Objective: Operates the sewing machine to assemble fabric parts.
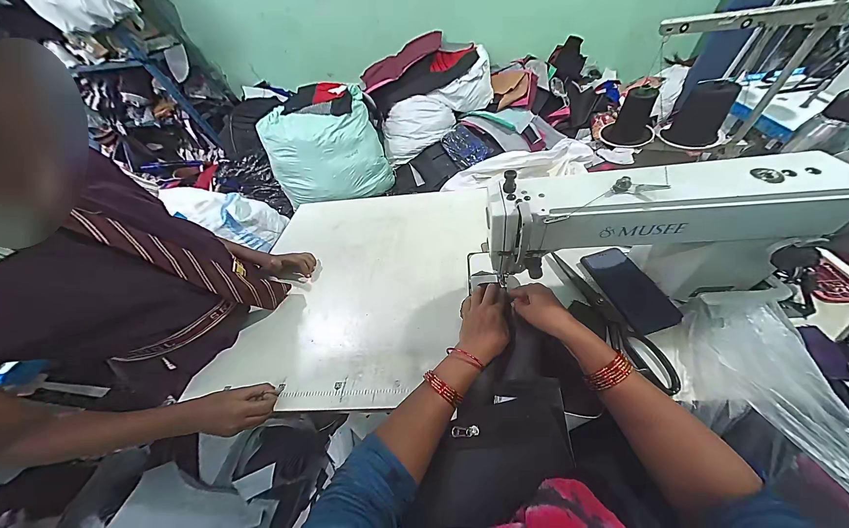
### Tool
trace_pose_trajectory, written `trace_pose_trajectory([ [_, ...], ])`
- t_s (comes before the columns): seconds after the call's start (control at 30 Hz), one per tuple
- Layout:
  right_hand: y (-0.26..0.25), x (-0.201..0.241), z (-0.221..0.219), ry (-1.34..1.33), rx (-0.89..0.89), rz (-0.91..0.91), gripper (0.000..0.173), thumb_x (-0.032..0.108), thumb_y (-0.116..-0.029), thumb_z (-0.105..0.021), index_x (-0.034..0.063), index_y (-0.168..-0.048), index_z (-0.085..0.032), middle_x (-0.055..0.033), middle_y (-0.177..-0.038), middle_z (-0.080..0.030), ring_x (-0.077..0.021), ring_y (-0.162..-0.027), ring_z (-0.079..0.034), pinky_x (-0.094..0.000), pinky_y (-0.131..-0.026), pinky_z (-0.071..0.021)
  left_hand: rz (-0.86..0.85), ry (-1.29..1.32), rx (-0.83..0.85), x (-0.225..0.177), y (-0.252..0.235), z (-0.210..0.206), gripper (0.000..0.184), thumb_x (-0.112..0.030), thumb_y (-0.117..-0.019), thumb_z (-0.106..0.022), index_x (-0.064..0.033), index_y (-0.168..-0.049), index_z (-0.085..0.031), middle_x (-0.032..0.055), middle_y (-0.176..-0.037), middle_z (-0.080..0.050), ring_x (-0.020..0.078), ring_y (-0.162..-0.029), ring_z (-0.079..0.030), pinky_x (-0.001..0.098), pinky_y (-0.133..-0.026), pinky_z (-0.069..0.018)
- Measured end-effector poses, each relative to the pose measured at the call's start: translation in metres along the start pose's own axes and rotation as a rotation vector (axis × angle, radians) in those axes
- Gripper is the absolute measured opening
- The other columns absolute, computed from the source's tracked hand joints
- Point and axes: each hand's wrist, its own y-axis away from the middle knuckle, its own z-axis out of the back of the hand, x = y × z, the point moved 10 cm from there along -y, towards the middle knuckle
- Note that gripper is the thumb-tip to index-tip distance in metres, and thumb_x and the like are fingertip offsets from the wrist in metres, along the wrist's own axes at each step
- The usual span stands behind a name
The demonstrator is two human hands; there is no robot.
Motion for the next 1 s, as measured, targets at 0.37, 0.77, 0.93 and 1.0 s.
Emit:
trace_pose_trajectory([
  [0.37,-0.002,-0.003,-0.001,0.140,0.090,-0.040,0.046,0.005,-0.0986,-0.059,0.0041,-0.144,-0.053,-0.0185,-0.116,-0.066,-0.0285,-0.102,-0.063,-0.0458,-0.093,-0.0491,-0.101,0.171,-0.056,0.004,0.015,0.000,0.049,-0.011,-0.0999,-0.042,-0.0024,-0.147,-0.054,0.0176,-0.157,-0.046,0.0348,-0.150,-0.037,0.0538,-0.125,-0.0201],
  [0.77,0.001,-0.011,-0.004,-0.098,0.151,-0.027,0.048,0.005,-0.0984,-0.063,0.0016,-0.145,-0.052,-0.0153,-0.115,-0.065,-0.0143,-0.090,-0.059,-0.0308,-0.083,-0.0487,-0.106,0.110,0.018,0.002,0.014,-0.005,0.051,-0.019,-0.1020,-0.040,-0.0085,-0.151,-0.052,0.0177,-0.162,-0.040,0.0361,-0.154,-0.030,0.0576,-0.125,-0.0153],
  [0.93,0.008,-0.001,-0.006,0.018,0.108,0.058,0.040,0.004,-0.1014,-0.054,-0.0039,-0.140,-0.057,-0.0231,-0.127,-0.064,-0.0247,-0.110,-0.062,-0.0368,-0.099,-0.0470,-0.103,0.096,0.090,-0.001,0.014,-0.004,0.050,-0.021,-0.1020,-0.043,-0.0072,-0.149,-0.054,0.0164,-0.162,-0.040,0.0361,-0.154,-0.029,0.0572,-0.125,-0.0145],
  [1.0,0.014,0.006,-0.009,0.109,0.088,0.067,0.038,0.003,-0.1024,-0.049,-0.0047,-0.138,-0.059,-0.0261,-0.132,-0.062,-0.0314,-0.122,-0.059,-0.0422,-0.108,-0.0428,-0.103,0.144,0.067,0.001,0.014,-0.001,0.048,-0.020,-0.0999,-0.047,-0.0063,-0.144,-0.059,0.0160,-0.159,-0.044,0.0341,-0.153,-0.032,0.0530,-0.127,-0.0167],
])
